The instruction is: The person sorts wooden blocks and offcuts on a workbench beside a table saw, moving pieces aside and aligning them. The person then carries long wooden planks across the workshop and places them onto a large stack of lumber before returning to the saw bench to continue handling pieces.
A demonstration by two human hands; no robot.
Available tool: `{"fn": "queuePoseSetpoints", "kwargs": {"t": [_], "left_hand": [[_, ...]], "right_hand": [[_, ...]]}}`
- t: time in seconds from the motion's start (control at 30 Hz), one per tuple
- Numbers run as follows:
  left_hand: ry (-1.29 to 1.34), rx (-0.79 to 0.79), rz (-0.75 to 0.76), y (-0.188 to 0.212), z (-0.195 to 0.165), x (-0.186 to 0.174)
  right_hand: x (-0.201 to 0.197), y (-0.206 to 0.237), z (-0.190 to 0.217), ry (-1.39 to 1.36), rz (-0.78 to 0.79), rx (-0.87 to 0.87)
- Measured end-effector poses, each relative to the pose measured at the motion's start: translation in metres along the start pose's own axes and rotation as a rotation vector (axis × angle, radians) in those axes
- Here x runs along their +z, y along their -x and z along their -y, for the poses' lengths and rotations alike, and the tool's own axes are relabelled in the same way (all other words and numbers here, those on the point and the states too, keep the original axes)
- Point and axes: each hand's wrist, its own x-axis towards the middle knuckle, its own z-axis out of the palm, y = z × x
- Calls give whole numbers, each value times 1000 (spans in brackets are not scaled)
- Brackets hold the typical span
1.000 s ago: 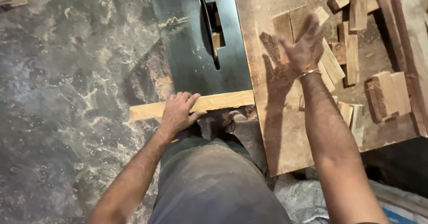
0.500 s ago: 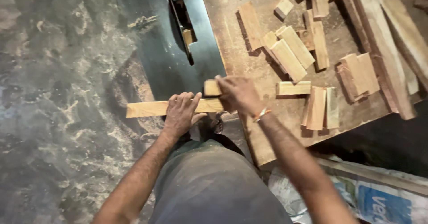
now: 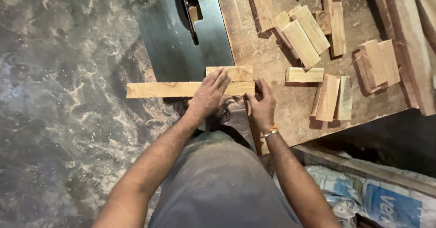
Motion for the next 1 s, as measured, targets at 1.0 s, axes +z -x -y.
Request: {"fn": "queuePoseSetpoints", "kwargs": {"t": [1.0], "left_hand": [[-18,-2,-40,19,37,-32]], "right_hand": [[47,-64,82,1281,793,-638]]}}
